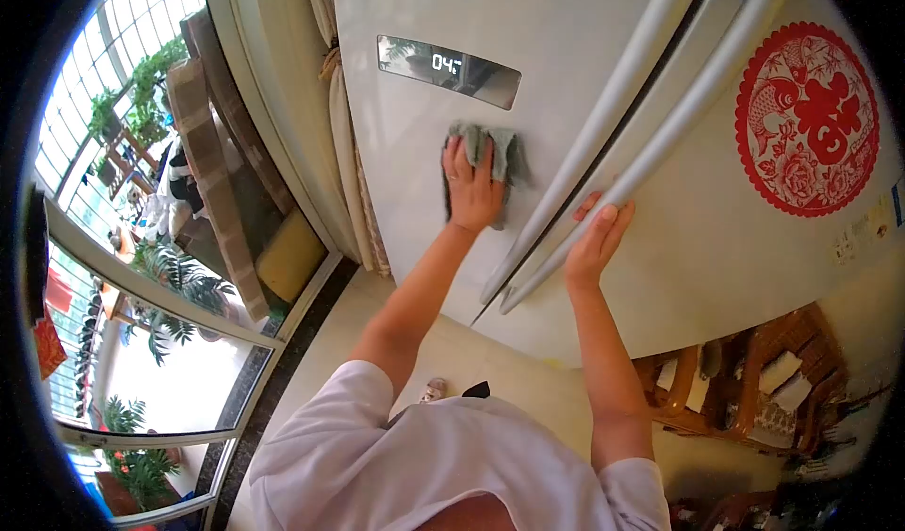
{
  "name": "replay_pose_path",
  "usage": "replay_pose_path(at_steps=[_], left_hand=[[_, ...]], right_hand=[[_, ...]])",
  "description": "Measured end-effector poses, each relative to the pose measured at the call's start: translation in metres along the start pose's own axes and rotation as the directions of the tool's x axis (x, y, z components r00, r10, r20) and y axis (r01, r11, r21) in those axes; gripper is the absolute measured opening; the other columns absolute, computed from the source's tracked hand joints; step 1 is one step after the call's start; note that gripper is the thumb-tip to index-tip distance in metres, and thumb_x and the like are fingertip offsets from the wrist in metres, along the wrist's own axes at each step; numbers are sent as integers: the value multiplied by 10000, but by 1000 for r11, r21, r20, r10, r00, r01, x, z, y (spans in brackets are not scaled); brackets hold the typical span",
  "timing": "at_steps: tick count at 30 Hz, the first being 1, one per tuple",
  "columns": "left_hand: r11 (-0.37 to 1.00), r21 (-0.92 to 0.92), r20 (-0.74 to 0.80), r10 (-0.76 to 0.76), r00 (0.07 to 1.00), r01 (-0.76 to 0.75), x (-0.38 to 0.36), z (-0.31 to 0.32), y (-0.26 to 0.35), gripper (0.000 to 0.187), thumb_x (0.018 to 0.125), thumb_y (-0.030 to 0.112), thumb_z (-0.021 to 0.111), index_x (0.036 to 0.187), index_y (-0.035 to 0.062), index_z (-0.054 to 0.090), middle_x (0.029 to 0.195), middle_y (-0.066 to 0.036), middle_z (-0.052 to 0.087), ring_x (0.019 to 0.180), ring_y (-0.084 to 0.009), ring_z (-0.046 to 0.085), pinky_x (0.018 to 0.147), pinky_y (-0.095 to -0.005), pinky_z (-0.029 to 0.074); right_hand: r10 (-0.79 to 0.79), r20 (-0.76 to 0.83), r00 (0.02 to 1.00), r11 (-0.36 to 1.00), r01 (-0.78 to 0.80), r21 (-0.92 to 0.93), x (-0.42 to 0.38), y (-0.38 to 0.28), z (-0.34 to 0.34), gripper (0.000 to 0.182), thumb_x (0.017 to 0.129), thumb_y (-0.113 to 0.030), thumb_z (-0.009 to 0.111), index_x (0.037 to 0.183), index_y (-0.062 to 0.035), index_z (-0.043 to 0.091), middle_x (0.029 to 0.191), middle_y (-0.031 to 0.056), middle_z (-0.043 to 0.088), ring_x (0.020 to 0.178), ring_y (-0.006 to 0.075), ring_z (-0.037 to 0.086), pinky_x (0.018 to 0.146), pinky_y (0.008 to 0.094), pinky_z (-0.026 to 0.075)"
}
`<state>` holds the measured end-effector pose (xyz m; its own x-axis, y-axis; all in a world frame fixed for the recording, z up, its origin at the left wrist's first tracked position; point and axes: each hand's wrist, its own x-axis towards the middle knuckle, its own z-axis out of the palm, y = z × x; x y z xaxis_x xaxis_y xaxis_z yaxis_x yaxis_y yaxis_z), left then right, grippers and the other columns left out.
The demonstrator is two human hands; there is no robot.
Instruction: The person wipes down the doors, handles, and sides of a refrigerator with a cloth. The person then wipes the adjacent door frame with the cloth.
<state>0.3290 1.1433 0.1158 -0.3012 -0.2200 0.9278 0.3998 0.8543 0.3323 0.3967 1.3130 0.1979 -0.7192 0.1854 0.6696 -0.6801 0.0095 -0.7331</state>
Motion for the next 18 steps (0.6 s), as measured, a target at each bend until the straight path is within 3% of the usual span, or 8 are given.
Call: replay_pose_path(at_steps=[4,6,8,10,13,15,17,18], left_hand=[[987,90,-194,-114,974,133,29,-12,-41,566,797,171,487,1345,33,469,1438,-284,240,1332,-454,214,1073,-538,217],[870,-9,-360,-463,810,494,15,12,-78,526,883,220,424,1374,30,421,1432,-280,258,1323,-452,257,1059,-556,246],[591,-215,-418,-775,474,777,5,13,-90,518,919,217,396,1393,12,367,1427,-283,260,1305,-415,300,1029,-511,318],[-9,-263,-109,-993,-39,965,9,-15,-79,505,927,181,426,1389,-2,333,1441,-256,254,1272,-351,377,985,-448,403],[3,-700,-81,-994,-76,714,-20,8,-113,515,909,171,485,1368,-17,344,1452,-244,258,1279,-358,380,991,-450,407],[209,-758,-256,-967,14,618,-4,18,-134,539,882,131,493,1371,-34,336,1417,-265,330,1294,-377,360,1019,-456,375],[626,-428,-383,-779,497,652,52,-11,-135,552,849,104,483,1363,-49,350,1384,-285,376,1292,-401,353,1048,-458,337],[677,-430,-321,-733,600,597,79,-12,-169,554,841,104,485,1358,-48,361,1390,-285,366,1294,-411,344,1064,-459,313]], right_hand=[[27,-18,999,1000,-27,6,0,-2,0,555,983,-486,360,1307,-36,349,870,48,466,732,133,423,686,270,379],[9,-34,999,1000,-10,-20,0,-1,2,541,987,-476,354,1294,-30,358,856,41,462,713,126,416,676,265,374],[-14,-43,999,999,12,-40,-1,0,3,528,990,-465,347,1282,-25,366,842,33,458,693,119,409,666,260,369],[-32,-49,998,999,31,-28,1,4,3,550,983,-484,353,1283,-24,371,841,34,460,690,118,410,663,256,367],[-26,-63,998,1000,26,-5,0,5,3,570,976,-502,357,1282,-22,376,836,35,459,684,117,409,654,254,362],[-47,-71,996,999,46,-4,-1,7,4,582,969,-517,361,1285,-28,378,834,34,455,677,118,406,645,253,357],[-37,-78,996,999,34,-33,1,9,3,578,969,-517,359,1291,-38,378,833,34,457,672,117,404,638,256,358],[-34,-77,996,999,34,-7,0,10,3,580,970,-514,357,1305,-41,369,839,35,465,676,115,413,640,252,366]])
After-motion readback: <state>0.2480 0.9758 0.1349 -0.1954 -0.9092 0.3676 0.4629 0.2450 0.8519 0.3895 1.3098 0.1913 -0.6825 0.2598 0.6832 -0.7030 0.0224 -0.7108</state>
